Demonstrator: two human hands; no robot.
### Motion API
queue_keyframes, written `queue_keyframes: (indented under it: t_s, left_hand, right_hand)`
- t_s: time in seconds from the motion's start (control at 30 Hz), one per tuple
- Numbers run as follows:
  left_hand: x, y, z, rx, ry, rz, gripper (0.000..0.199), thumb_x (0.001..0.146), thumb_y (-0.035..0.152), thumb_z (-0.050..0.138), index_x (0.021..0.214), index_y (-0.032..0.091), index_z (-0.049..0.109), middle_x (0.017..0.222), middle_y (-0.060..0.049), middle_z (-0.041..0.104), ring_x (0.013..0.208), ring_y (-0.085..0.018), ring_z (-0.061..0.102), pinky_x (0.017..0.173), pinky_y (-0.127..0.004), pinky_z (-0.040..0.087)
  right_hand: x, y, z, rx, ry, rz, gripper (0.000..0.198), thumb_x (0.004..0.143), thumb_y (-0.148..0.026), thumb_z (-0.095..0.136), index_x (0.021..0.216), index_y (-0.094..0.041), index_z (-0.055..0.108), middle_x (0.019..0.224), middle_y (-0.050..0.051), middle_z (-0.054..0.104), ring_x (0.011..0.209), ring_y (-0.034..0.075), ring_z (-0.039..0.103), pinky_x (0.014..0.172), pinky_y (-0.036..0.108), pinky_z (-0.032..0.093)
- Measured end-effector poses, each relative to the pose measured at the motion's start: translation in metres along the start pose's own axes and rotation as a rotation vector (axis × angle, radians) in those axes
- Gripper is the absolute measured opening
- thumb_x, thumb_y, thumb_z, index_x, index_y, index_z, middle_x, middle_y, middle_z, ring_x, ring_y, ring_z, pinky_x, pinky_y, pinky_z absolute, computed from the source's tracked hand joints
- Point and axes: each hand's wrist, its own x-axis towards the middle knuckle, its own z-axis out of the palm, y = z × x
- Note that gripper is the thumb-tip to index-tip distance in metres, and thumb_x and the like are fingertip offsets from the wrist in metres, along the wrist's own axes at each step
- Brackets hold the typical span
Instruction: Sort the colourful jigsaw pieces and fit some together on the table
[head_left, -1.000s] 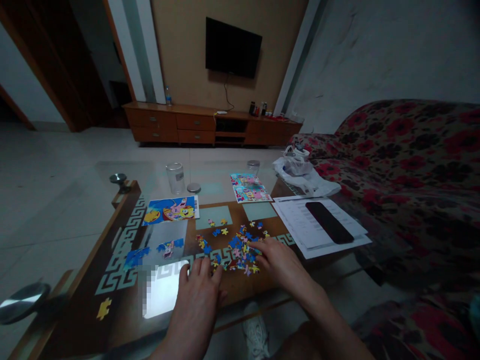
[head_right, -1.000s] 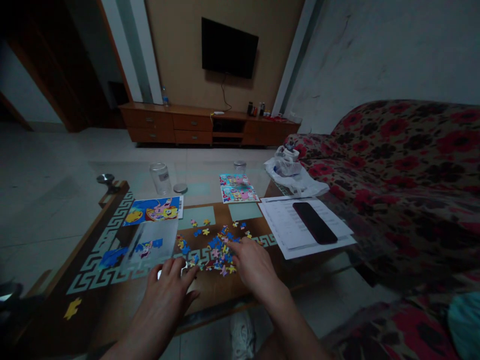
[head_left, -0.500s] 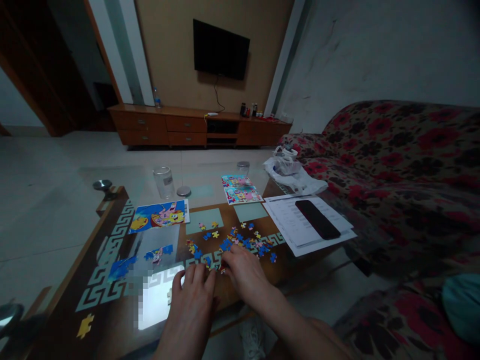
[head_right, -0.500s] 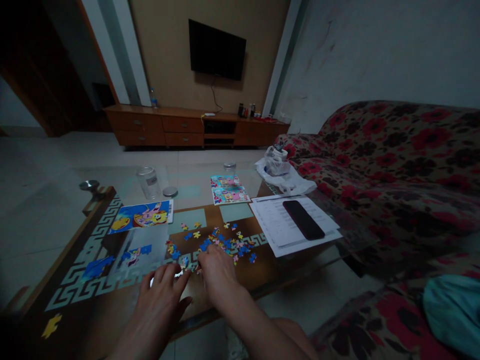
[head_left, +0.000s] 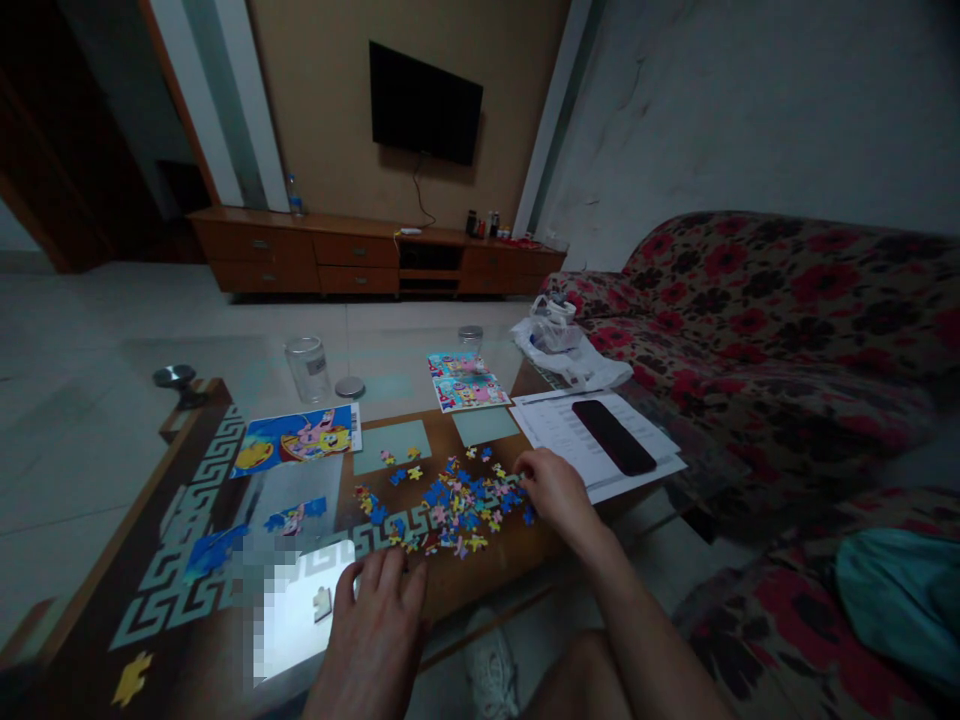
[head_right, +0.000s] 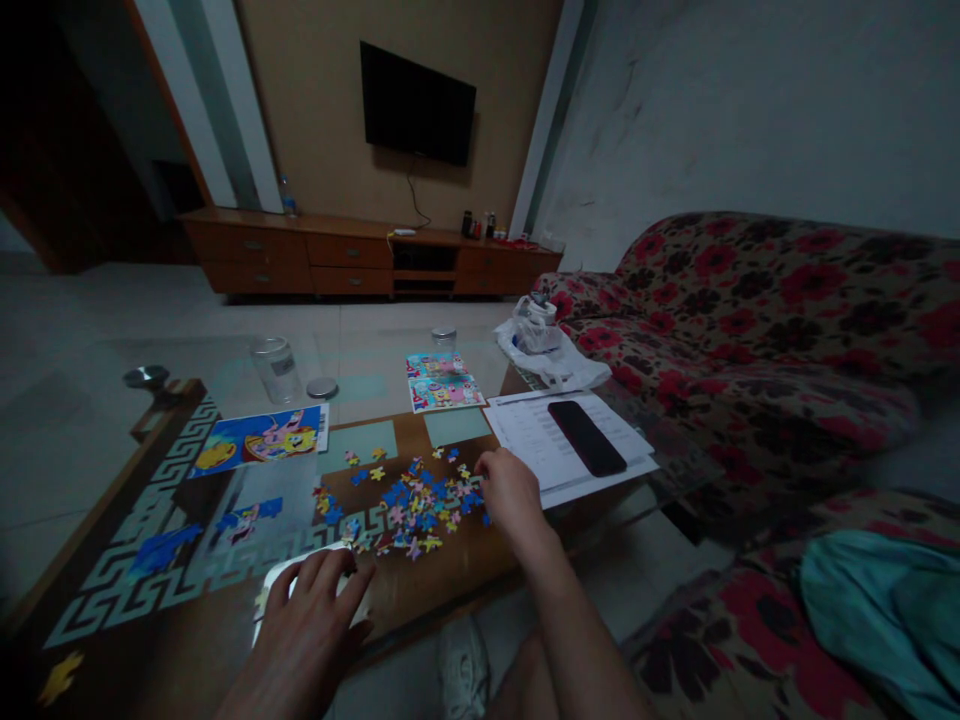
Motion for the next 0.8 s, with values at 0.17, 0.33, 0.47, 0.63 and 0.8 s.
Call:
queue_keyframes:
  t_s: [0.17, 0.33, 0.47, 0.63, 0.8]
  left_hand:
    - [-0.008, 0.001, 0.004, -0.033, -0.007, 0.051, 0.049, 0.076, 0.000, 0.051, 0.117, 0.024, 0.064, 0.122, -0.010, 0.063, 0.115, -0.029, 0.054, 0.096, -0.047, 0.041]
    - [-0.011, 0.005, 0.005, -0.038, -0.030, 0.030, 0.048, 0.077, 0.001, 0.054, 0.116, 0.025, 0.065, 0.123, -0.009, 0.063, 0.119, -0.029, 0.053, 0.098, -0.047, 0.039]
    - [-0.012, 0.007, 0.004, -0.035, -0.037, 0.034, 0.046, 0.076, 0.003, 0.057, 0.115, 0.025, 0.065, 0.121, -0.009, 0.064, 0.118, -0.029, 0.054, 0.097, -0.046, 0.040]
    - [-0.014, 0.008, 0.006, -0.034, -0.001, 0.045, 0.047, 0.073, 0.000, 0.058, 0.111, 0.025, 0.068, 0.118, -0.009, 0.065, 0.116, -0.030, 0.055, 0.096, -0.046, 0.041]
    - [-0.015, 0.010, 0.014, -0.046, 0.027, 0.043, 0.043, 0.072, 0.001, 0.059, 0.106, 0.024, 0.068, 0.115, -0.009, 0.065, 0.113, -0.031, 0.055, 0.096, -0.048, 0.039]
  right_hand:
    - [0.011, 0.027, 0.004, -0.007, -0.038, 0.054, 0.017, 0.080, -0.011, 0.061, 0.093, -0.018, 0.070, 0.095, 0.006, 0.069, 0.090, 0.018, 0.062, 0.074, 0.025, 0.039]
    - [0.012, 0.024, 0.012, 0.011, -0.056, 0.013, 0.019, 0.078, -0.012, 0.063, 0.095, -0.019, 0.070, 0.098, 0.004, 0.069, 0.092, 0.017, 0.062, 0.074, 0.023, 0.039]
    - [0.014, 0.025, 0.012, 0.010, -0.070, 0.000, 0.024, 0.074, -0.008, 0.064, 0.094, -0.020, 0.070, 0.101, 0.005, 0.069, 0.094, 0.017, 0.061, 0.076, 0.023, 0.039]
    - [0.015, 0.028, 0.012, -0.003, -0.073, 0.017, 0.019, 0.073, -0.009, 0.065, 0.089, -0.018, 0.070, 0.095, 0.006, 0.069, 0.090, 0.019, 0.061, 0.072, 0.025, 0.039]
    - [0.014, 0.025, 0.013, 0.023, -0.077, -0.042, 0.022, 0.073, -0.008, 0.064, 0.092, -0.019, 0.070, 0.096, 0.004, 0.068, 0.092, 0.017, 0.061, 0.075, 0.023, 0.039]
